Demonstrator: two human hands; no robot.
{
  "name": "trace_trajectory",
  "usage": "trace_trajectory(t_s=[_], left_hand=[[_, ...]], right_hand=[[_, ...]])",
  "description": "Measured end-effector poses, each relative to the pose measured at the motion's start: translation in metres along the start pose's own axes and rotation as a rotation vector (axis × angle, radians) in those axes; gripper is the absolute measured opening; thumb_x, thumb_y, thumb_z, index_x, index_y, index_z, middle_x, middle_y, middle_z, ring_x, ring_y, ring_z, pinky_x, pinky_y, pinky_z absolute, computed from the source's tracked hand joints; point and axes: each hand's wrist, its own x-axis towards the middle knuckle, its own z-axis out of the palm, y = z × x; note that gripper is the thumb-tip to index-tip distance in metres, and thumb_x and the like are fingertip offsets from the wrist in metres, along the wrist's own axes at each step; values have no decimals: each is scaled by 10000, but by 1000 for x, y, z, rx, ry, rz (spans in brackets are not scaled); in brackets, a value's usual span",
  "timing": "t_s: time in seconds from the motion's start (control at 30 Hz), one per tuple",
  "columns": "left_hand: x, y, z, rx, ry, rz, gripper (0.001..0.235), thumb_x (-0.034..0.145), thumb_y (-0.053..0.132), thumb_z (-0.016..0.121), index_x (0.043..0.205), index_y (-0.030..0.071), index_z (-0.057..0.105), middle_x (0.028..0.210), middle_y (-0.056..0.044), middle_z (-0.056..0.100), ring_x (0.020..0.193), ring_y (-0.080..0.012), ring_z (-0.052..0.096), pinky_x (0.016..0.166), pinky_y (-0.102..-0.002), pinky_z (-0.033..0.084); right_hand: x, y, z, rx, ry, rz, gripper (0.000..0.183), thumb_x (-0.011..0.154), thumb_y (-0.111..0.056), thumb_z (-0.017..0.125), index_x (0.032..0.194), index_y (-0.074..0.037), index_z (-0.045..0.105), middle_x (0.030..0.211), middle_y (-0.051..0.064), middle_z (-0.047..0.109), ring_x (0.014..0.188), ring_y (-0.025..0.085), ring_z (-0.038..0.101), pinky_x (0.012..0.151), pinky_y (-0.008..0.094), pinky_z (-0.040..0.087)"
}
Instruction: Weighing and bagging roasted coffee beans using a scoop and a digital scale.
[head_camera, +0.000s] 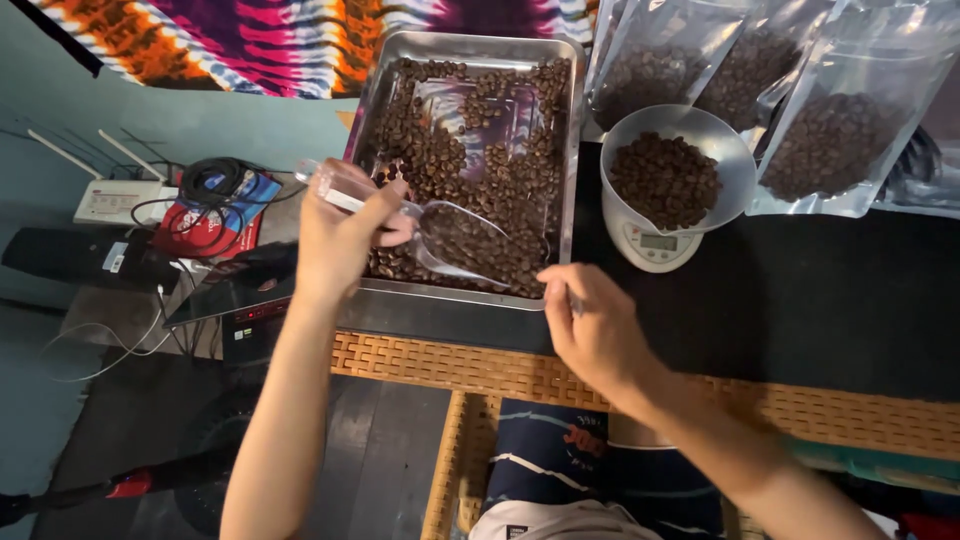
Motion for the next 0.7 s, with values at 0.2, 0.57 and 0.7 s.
trace_trajectory(t_s=[0.2, 0.57, 0.7], left_hand=[[-19, 14, 19, -71, 83, -32, 401, 882, 153, 837, 962, -50, 500, 729, -142, 602, 591, -266, 746, 590, -380, 693], [-11, 0, 19, -185, 122, -134, 348, 898, 180, 809, 993, -3, 529, 795, -155, 645, 658, -308, 768, 638, -439, 695], [-4, -11, 11, -280, 116, -163, 269, 923, 163, 773, 968, 52, 533, 859, -167, 689, 699, -309, 776, 656, -446, 700]], right_hand=[[-2, -20, 7, -116, 134, -181, 143, 1007, -105, 535, 1052, -137, 667, 716, 28, 578, 669, 245, 669, 680, 312, 587], [4, -17, -4, -76, 138, -421, 239, 978, -75, 553, 1178, -63, 683, 841, 112, 631, 727, 282, 657, 706, 367, 590], [16, -1, -30, 337, 136, -75, 277, 1058, -117, 451, 1095, -37, 714, 895, 133, 717, 790, 286, 701, 747, 371, 584]])
